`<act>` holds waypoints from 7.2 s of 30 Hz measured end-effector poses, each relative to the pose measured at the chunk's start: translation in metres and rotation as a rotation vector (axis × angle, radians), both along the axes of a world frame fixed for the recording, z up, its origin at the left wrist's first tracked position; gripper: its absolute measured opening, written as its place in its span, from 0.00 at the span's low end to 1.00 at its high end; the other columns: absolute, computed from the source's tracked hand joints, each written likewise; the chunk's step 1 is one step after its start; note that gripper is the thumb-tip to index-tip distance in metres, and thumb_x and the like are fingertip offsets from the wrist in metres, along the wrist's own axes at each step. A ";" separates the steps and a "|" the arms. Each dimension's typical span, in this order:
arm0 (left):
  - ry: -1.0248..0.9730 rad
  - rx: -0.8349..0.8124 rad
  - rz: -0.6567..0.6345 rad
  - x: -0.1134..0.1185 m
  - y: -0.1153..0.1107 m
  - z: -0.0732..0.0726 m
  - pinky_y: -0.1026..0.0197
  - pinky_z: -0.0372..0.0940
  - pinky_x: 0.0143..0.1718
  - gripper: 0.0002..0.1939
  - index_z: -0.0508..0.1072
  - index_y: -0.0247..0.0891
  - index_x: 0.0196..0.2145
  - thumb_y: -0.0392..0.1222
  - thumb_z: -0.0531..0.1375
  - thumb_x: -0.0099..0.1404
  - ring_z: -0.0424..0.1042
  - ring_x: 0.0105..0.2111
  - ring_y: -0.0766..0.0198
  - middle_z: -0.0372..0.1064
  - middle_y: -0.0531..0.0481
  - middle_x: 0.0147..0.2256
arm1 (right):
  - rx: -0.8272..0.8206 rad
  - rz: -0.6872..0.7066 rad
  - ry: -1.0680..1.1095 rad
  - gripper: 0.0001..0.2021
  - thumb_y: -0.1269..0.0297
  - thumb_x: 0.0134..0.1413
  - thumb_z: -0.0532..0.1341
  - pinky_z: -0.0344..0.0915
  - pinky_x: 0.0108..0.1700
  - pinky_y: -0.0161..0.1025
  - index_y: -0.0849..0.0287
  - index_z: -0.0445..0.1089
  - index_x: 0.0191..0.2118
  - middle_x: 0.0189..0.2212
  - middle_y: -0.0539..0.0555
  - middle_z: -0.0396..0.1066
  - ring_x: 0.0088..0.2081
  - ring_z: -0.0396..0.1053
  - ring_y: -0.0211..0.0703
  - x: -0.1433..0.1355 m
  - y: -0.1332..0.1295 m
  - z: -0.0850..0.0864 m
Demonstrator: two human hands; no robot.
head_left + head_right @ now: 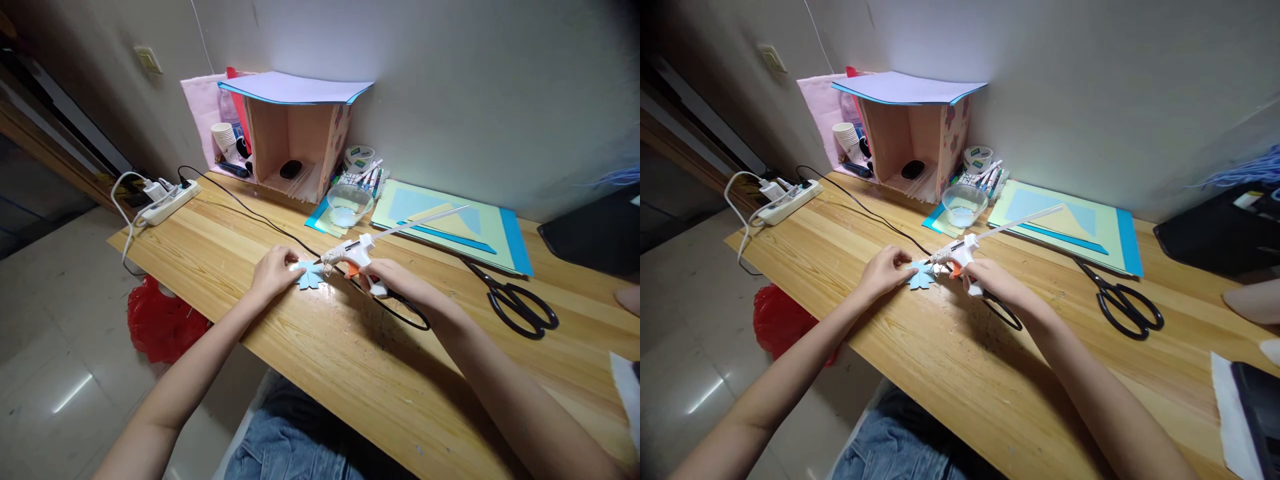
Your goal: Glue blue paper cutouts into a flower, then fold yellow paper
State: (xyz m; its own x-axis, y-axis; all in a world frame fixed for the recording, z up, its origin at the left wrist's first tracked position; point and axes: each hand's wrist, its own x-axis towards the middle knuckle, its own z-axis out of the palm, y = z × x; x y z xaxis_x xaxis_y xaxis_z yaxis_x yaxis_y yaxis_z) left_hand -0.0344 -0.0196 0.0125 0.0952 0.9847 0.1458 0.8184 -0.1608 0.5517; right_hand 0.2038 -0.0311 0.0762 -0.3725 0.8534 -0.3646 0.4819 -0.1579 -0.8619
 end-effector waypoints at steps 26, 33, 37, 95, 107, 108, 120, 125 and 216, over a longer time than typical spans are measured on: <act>0.055 0.050 -0.206 -0.003 -0.014 0.008 0.62 0.59 0.34 0.03 0.69 0.39 0.30 0.37 0.55 0.60 0.66 0.33 0.62 0.67 0.49 0.32 | -0.003 -0.001 0.008 0.12 0.63 0.41 0.50 0.51 0.22 0.34 0.61 0.62 0.15 0.16 0.51 0.61 0.20 0.56 0.35 0.010 0.007 -0.001; 0.092 0.059 -0.328 -0.007 -0.007 0.003 0.63 0.60 0.35 0.09 0.73 0.39 0.31 0.36 0.53 0.62 0.67 0.33 0.64 0.68 0.47 0.32 | 0.001 0.014 0.028 0.12 0.64 0.42 0.50 0.52 0.23 0.34 0.61 0.62 0.15 0.17 0.51 0.62 0.22 0.58 0.37 0.010 0.006 0.000; 0.200 0.051 -0.361 -0.007 -0.004 0.006 0.63 0.59 0.33 0.11 0.74 0.39 0.29 0.35 0.51 0.62 0.67 0.32 0.64 0.68 0.46 0.32 | 0.021 0.038 0.013 0.13 0.64 0.42 0.50 0.54 0.24 0.34 0.60 0.62 0.14 0.18 0.52 0.62 0.23 0.58 0.37 0.010 0.005 0.001; 0.409 0.013 -0.440 0.000 0.009 0.018 0.63 0.54 0.27 0.11 0.74 0.34 0.27 0.36 0.53 0.62 0.68 0.28 0.63 0.70 0.45 0.28 | 0.044 0.043 0.025 0.12 0.63 0.44 0.50 0.52 0.25 0.34 0.60 0.62 0.17 0.17 0.49 0.60 0.21 0.56 0.35 0.014 0.004 0.004; 0.335 0.058 -0.433 -0.006 0.008 0.016 0.65 0.56 0.28 0.12 0.74 0.36 0.27 0.33 0.51 0.60 0.67 0.28 0.65 0.70 0.47 0.28 | 0.067 0.068 0.008 0.13 0.63 0.45 0.50 0.51 0.25 0.35 0.60 0.61 0.16 0.17 0.49 0.60 0.21 0.54 0.35 0.014 0.004 0.005; 0.329 0.065 -0.437 -0.007 0.008 0.015 0.65 0.56 0.28 0.12 0.74 0.36 0.28 0.33 0.51 0.61 0.68 0.28 0.65 0.70 0.47 0.29 | 0.064 0.061 0.012 0.13 0.63 0.45 0.50 0.51 0.25 0.35 0.60 0.61 0.16 0.17 0.49 0.60 0.21 0.54 0.35 0.015 0.004 0.005; 0.700 0.255 -0.789 -0.015 0.019 0.015 0.63 0.55 0.27 0.09 0.69 0.33 0.32 0.31 0.50 0.63 0.62 0.27 0.65 0.65 0.45 0.30 | 0.050 0.050 0.020 0.13 0.63 0.45 0.50 0.53 0.26 0.35 0.61 0.61 0.16 0.17 0.50 0.61 0.22 0.56 0.36 0.017 0.008 0.000; 0.742 0.277 -0.788 -0.012 0.019 0.012 0.62 0.54 0.26 0.11 0.69 0.31 0.30 0.29 0.48 0.63 0.62 0.26 0.64 0.65 0.44 0.29 | 0.046 0.056 0.013 0.13 0.62 0.44 0.50 0.51 0.24 0.35 0.61 0.62 0.16 0.17 0.50 0.60 0.21 0.55 0.35 0.014 0.005 0.003; -0.081 -0.063 -0.219 -0.008 0.011 0.000 0.63 0.59 0.30 0.10 0.72 0.37 0.33 0.44 0.59 0.55 0.65 0.29 0.64 0.67 0.50 0.30 | 0.041 -0.034 0.072 0.09 0.64 0.43 0.51 0.52 0.24 0.33 0.61 0.61 0.19 0.19 0.48 0.60 0.21 0.55 0.34 0.002 0.001 0.010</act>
State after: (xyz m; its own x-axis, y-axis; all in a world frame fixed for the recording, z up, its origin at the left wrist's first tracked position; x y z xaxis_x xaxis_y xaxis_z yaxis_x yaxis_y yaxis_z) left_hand -0.0427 -0.0088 0.0126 0.2985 0.9491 0.1009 0.7205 -0.2934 0.6284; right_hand 0.2060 -0.0299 0.0862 -0.3674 0.8796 -0.3021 0.4134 -0.1365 -0.9002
